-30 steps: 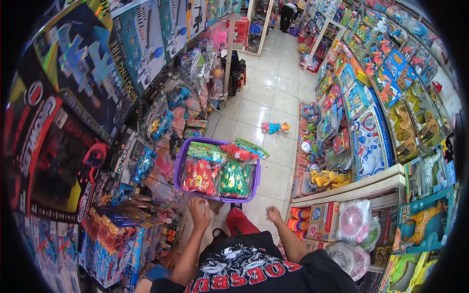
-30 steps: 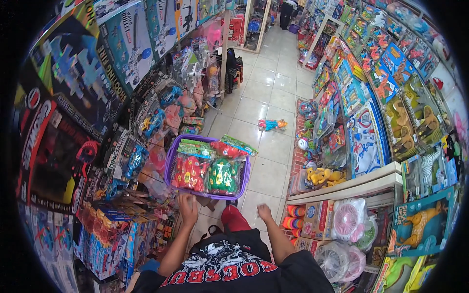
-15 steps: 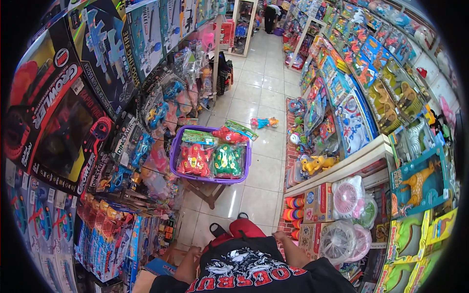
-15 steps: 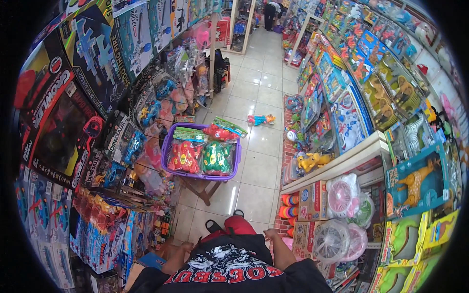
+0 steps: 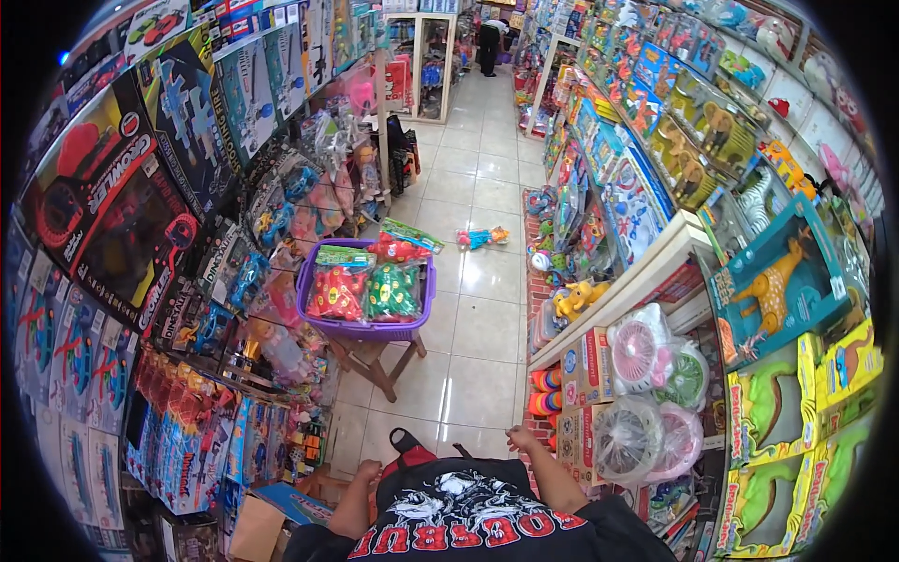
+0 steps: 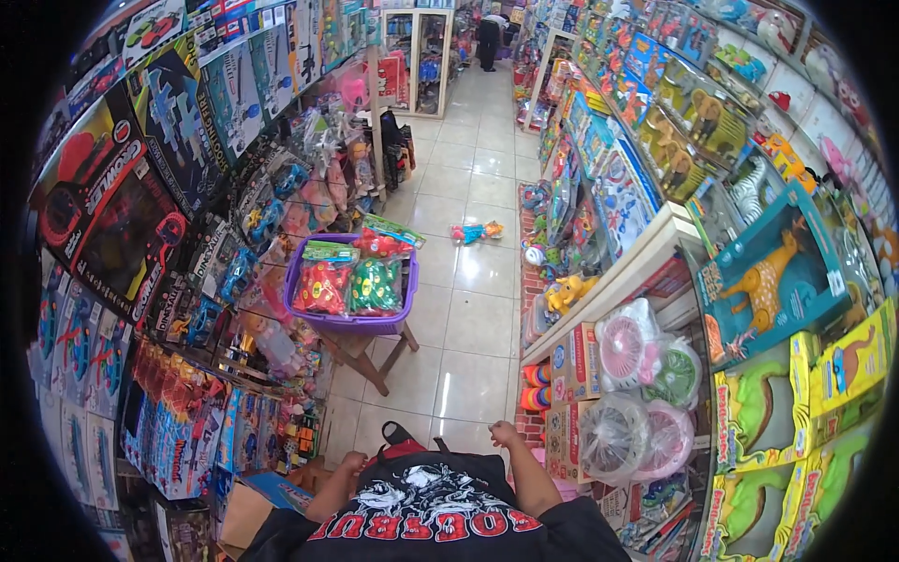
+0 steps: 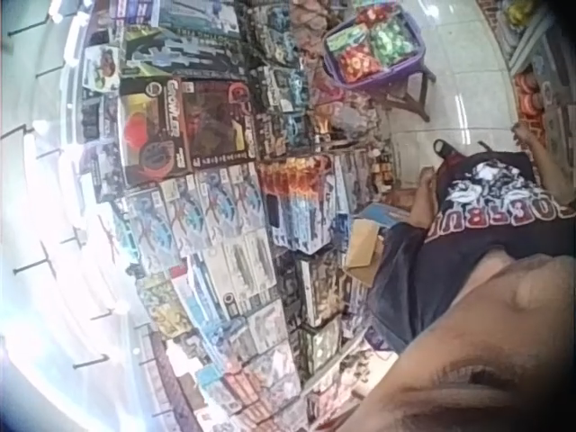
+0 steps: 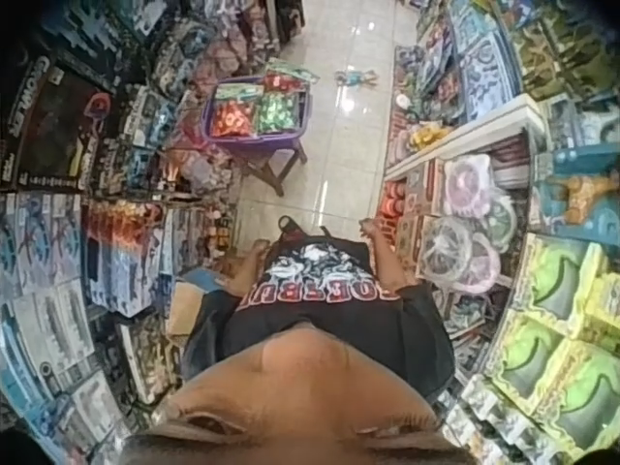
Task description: Transferring packaged toys from a purple plastic basket into a cardboard box and vice versa.
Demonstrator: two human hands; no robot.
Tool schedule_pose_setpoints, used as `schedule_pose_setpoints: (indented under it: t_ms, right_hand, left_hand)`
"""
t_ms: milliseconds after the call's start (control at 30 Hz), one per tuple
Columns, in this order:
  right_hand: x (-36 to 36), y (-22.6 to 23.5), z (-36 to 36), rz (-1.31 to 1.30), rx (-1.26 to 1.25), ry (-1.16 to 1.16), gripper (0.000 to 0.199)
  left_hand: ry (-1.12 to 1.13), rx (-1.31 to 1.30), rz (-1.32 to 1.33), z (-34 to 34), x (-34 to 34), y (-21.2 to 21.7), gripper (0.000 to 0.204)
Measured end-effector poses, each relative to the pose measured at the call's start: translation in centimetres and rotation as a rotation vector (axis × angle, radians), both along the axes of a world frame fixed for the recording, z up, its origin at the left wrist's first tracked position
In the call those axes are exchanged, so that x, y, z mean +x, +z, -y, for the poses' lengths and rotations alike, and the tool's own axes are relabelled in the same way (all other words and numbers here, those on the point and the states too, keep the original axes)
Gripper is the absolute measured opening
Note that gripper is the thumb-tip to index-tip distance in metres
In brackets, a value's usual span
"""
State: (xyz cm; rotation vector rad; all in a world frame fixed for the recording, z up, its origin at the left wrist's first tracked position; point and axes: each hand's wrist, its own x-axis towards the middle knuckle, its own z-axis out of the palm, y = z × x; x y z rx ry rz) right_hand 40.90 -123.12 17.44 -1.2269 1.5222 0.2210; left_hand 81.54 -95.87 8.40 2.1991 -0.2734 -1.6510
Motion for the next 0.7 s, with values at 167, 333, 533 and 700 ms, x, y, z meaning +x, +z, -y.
schedule_pose_setpoints:
  t_ms: [167, 333, 533, 700]
  right_hand:
    - [-8.3, -1.4, -4.9, -0.054, 0.069, 0.006, 0.036]
    - [-13.7, -2.6, -9.2, -0.159, 0.122, 0.227, 0.029]
    - [-18.0, -8.9, -13.9, -0.202, 0.03, 0.829, 0.027]
    - [-15.4, -5.4, -15.0, -0.175, 0.145, 0.879, 0.035]
  left_hand:
    - [-0.538, -0.013, 0.177, -1.0, -5.8, 0.7, 0.037]
    - [-0.278, 0.016, 0.158, -4.5, -12.5, -0.1, 0.043]
    - [-0.124, -0.111, 0.374, -8.5, -21.8, 8.3, 0.045]
    - [0.103, -0.034, 0.339, -16.7, -24.3, 7.5, 0.043]
